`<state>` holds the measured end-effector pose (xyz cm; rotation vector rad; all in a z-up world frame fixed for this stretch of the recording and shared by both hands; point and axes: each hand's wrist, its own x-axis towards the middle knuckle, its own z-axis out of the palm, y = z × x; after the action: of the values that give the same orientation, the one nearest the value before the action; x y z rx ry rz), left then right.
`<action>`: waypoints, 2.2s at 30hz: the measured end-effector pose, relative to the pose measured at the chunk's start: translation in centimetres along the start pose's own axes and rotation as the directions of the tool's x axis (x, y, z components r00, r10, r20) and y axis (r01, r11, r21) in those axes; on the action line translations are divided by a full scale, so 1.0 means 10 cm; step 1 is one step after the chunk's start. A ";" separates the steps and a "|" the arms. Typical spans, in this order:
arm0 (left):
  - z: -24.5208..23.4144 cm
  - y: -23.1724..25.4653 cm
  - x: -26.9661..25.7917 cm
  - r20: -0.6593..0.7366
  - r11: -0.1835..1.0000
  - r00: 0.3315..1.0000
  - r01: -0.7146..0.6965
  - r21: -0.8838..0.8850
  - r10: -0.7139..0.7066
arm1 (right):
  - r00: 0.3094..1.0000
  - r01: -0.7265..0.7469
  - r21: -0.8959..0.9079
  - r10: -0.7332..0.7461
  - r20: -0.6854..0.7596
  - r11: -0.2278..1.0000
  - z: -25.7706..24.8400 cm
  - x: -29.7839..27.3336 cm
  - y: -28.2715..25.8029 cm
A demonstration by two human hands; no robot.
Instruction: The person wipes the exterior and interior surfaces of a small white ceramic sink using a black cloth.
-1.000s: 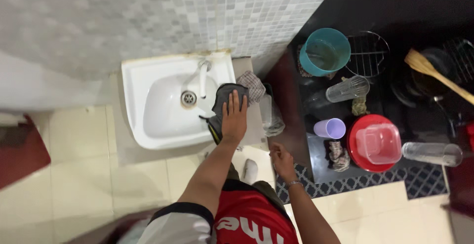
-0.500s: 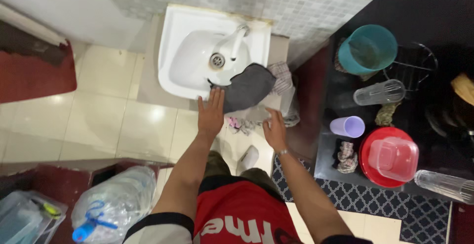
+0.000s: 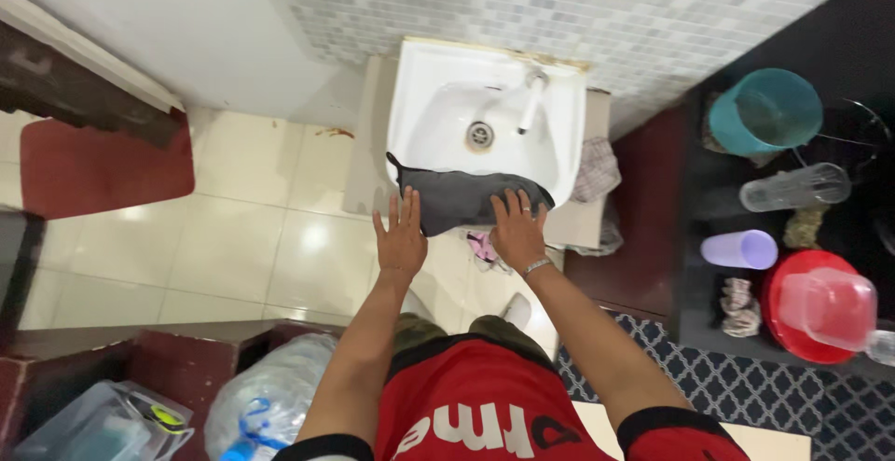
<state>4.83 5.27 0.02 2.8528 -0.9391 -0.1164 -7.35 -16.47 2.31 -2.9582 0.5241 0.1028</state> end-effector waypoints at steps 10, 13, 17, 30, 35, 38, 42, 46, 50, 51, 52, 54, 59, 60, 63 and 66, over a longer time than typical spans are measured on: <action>-0.09 -1.23 -0.26 0.170 0.899 0.959 0.275 -0.340 -0.229 | 0.986 0.057 0.007 -0.058 0.156 0.998 0.15 0.59 -1.08; -0.01 -1.47 -0.34 0.142 0.871 0.954 0.298 -0.391 -0.263 | 0.980 0.101 -0.004 -0.099 0.171 0.995 0.28 0.77 -1.37; 0.07 -1.69 -0.34 0.017 0.865 0.967 0.233 -0.444 -0.253 | 0.978 0.076 0.027 -0.080 0.194 0.997 0.49 1.06 -1.69; -0.37 -2.30 0.67 0.045 0.813 0.967 0.236 -0.532 -0.251 | 0.886 -0.453 0.461 0.444 0.136 0.763 0.48 2.67 -1.85; -0.57 -2.57 1.21 0.086 0.803 0.972 0.230 -0.550 -0.220 | 0.700 -0.707 0.416 0.648 0.300 0.572 0.12 3.17 -1.88; -0.63 -2.73 1.54 0.145 0.773 0.961 0.276 -0.571 -0.237 | 0.592 -0.787 0.390 0.763 0.259 0.478 0.02 3.45 -1.91; -0.58 -2.92 1.82 0.135 0.769 0.967 0.253 -0.588 -0.216 | 0.495 -0.836 0.359 0.853 0.166 0.416 0.07 3.55 -1.99; -0.51 -2.96 2.02 0.207 0.739 0.962 0.268 -0.618 -0.175 | 0.524 -0.821 0.370 0.831 0.185 0.435 0.12 3.53 -1.96; -0.43 -3.08 2.20 0.216 0.750 0.973 0.202 -0.630 -0.081 | 0.549 -0.791 0.398 0.827 0.125 0.465 0.15 3.52 -1.96; -0.41 -3.11 2.26 0.206 0.747 0.977 0.170 -0.642 -0.045 | 0.562 -0.776 0.403 0.822 0.092 0.485 0.16 3.48 -1.99; -0.40 -3.15 2.33 0.198 0.746 0.980 0.135 -0.653 -0.004 | 0.577 -0.761 0.418 0.812 0.087 0.496 0.17 3.41 -2.04; -0.44 -3.24 2.46 0.200 0.747 0.977 0.080 -0.660 0.072 | 0.602 -0.729 0.450 0.796 0.062 0.516 0.14 3.30 -2.10; -0.58 -3.54 2.72 0.251 0.752 0.943 -0.001 -0.659 0.221 | 0.580 -0.738 0.404 0.814 -0.030 0.541 0.17 3.03 -2.45; -0.59 -3.59 2.77 0.240 0.752 0.939 -0.029 -0.658 0.246 | 0.560 -0.750 0.408 0.828 -0.027 0.521 0.20 2.95 -2.53; -0.56 -3.76 2.79 0.248 0.750 0.915 -0.083 -0.656 0.318 | 0.544 -0.753 0.418 0.838 -0.040 0.509 0.31 2.62 -2.74; -0.56 -3.79 2.88 0.274 0.735 0.870 -0.138 -0.663 0.410 | 0.590 -0.732 0.351 0.801 -0.103 0.584 0.34 2.24 -2.91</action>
<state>50.74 18.88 -1.10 2.0610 -1.1245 -0.8497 23.60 3.53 0.45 -2.2446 1.6977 -0.2520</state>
